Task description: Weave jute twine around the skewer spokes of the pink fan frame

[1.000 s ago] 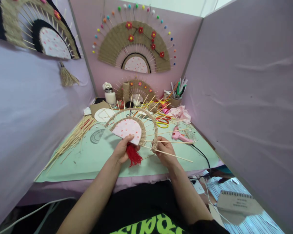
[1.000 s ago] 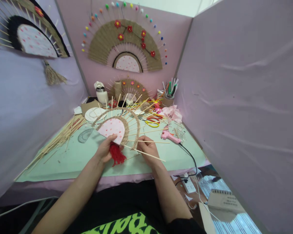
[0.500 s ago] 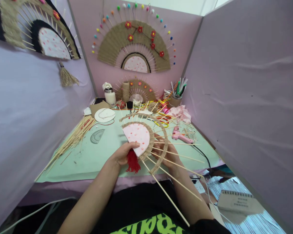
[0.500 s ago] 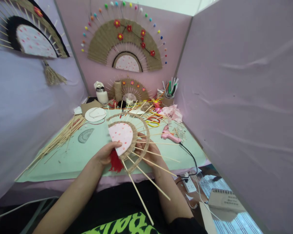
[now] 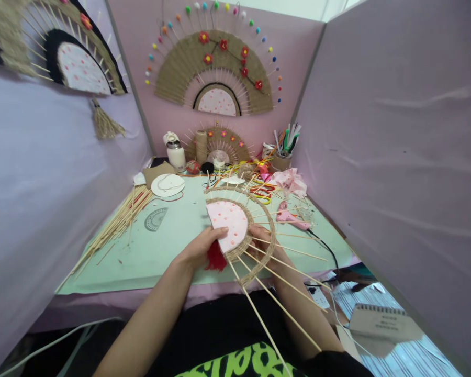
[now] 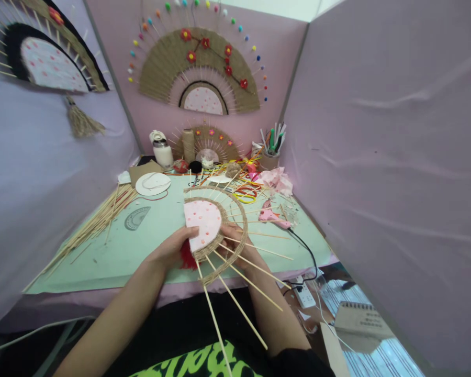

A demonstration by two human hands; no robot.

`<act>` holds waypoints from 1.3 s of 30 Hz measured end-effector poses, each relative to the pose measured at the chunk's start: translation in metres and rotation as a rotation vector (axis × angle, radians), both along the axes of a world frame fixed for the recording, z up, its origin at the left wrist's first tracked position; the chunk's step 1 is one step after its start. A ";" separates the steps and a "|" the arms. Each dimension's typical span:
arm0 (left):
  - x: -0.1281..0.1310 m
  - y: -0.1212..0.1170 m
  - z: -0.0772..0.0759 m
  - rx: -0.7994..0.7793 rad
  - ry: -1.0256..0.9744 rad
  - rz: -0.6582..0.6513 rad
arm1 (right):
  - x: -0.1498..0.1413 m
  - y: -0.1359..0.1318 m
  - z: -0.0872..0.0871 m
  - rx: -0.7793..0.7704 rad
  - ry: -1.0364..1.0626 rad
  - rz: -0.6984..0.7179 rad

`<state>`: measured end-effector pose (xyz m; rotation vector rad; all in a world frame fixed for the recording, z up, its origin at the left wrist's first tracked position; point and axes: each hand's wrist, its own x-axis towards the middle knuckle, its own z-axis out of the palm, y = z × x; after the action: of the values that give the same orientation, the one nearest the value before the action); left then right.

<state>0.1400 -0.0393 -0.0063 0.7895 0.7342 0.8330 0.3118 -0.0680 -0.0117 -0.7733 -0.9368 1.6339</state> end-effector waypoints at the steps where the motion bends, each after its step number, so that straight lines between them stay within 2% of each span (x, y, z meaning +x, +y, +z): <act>1: 0.002 0.001 0.000 0.075 0.013 0.077 | 0.002 0.001 0.001 0.008 0.001 -0.032; 4: 0.005 0.004 0.003 0.350 0.093 0.433 | 0.009 0.004 0.005 0.036 0.030 -0.176; 5: 0.004 0.005 0.004 0.416 0.127 0.510 | 0.011 0.006 0.006 0.046 0.042 -0.217; 6: 0.004 0.005 0.005 0.447 0.155 0.513 | 0.013 0.007 0.007 0.053 0.053 -0.244; 7: 0.003 0.005 0.005 0.435 0.165 0.443 | 0.015 0.008 0.007 0.058 0.065 -0.259; 8: 0.002 0.005 0.006 0.380 0.153 0.307 | 0.015 0.009 0.007 0.057 0.075 -0.262; 10: 0.001 0.003 0.006 0.188 0.081 -0.043 | 0.014 0.009 0.006 0.047 0.091 -0.247; 12: 0.001 0.000 0.005 -0.008 -0.016 -0.292 | 0.009 0.008 0.005 0.035 0.098 -0.223; 15: 0.000 -0.004 0.005 -0.172 -0.127 -0.438 | -0.001 0.005 0.005 0.025 0.096 -0.183; 19: 0.000 -0.007 0.003 -0.255 -0.208 -0.584 | -0.007 0.004 0.006 0.007 0.077 -0.182; 22: 0.001 -0.008 0.003 -0.254 -0.225 -0.607 | -0.003 0.004 0.005 -0.026 0.082 -0.197; 25: 0.001 -0.008 0.004 -0.255 -0.215 -0.587 | 0.001 0.003 0.004 -0.058 0.071 -0.153; 31: -0.005 -0.007 0.008 -0.240 -0.219 -0.534 | 0.012 -0.001 0.010 0.004 0.000 -0.062; 35: -0.009 -0.005 0.010 -0.190 -0.241 -0.505 | 0.027 -0.006 0.010 0.011 -0.141 -0.095; 39: -0.010 -0.003 0.010 -0.194 -0.237 -0.490 | 0.042 -0.007 0.001 0.109 -0.211 -0.134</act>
<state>0.1299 -0.0425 0.0042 0.6438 0.3778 0.3948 0.3539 -0.0749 -0.0103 -0.9257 -1.0890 1.3926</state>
